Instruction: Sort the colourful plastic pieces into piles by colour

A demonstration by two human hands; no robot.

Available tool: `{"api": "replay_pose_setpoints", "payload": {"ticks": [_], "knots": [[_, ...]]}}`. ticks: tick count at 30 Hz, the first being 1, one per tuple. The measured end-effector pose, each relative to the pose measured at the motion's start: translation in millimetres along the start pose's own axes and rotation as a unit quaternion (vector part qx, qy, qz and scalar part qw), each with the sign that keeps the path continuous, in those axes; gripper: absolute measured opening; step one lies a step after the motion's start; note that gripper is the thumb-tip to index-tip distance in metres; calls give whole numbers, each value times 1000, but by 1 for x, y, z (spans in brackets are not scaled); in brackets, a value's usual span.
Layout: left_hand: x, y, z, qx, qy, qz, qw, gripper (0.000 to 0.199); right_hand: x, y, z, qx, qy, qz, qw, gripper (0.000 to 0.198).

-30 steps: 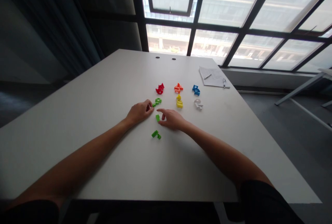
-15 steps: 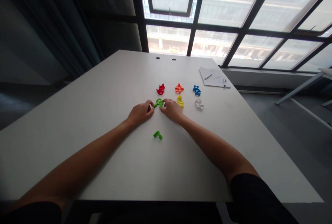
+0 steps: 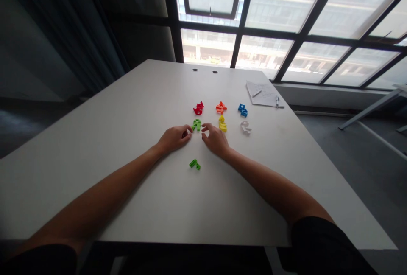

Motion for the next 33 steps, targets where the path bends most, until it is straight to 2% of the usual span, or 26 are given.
{"api": "replay_pose_setpoints", "payload": {"ticks": [2, 4, 7, 9, 11, 15, 18, 22, 24, 27, 29, 33], "knots": [[0, -1, 0, 0, 3, -3, 1000, 21, -23, 12, 6, 30, 8, 59, 998, 17], [0, -2, 0, 0, 4, -5, 1000, 21, -48, 28, 10, 42, 50, 139, 988, 13], [-2, -4, -1, -10, 7, -11, 1000, 23, -76, 48, 11, 14, 136, 227, 964, 24], [-6, -6, 0, -28, 20, -29, 999, 24, -83, 54, 9, -21, 181, 234, 955, 41], [-10, -9, 0, -47, 51, -60, 996, 23, -82, 56, 5, -54, 214, 217, 951, 47], [-18, -16, 6, -72, 105, -131, 983, 24, -76, 56, 1, -72, 234, 192, 950, 35], [-18, -21, 14, -96, 75, -152, 981, 26, -70, 49, 2, -13, 205, 149, 967, 32], [-23, -33, 21, -125, 24, -165, 978, 22, -58, 32, 4, 105, 150, 47, 982, 34], [-28, -43, 20, -110, 22, -183, 977, 23, -53, 23, 4, 179, 131, -13, 975, 36], [-34, -55, 15, -61, 32, -210, 975, 24, -51, 14, 0, 285, 131, -76, 946, 40], [-35, -57, 13, -40, 20, -212, 976, 24, -51, 12, -2, 318, 138, -87, 934, 42], [-31, -54, 8, -52, 17, -201, 978, 29, -52, 13, -3, 304, 142, -71, 939, 41]]}}
Point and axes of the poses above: each hand's wrist, its own x-axis towards the middle knuckle, its own z-axis out of the back of the hand, y = z × x, the point moved 6 cm from there along x, towards the middle knuckle, and after that the axes turned 7 degrees about y, right-handed, at the moved point
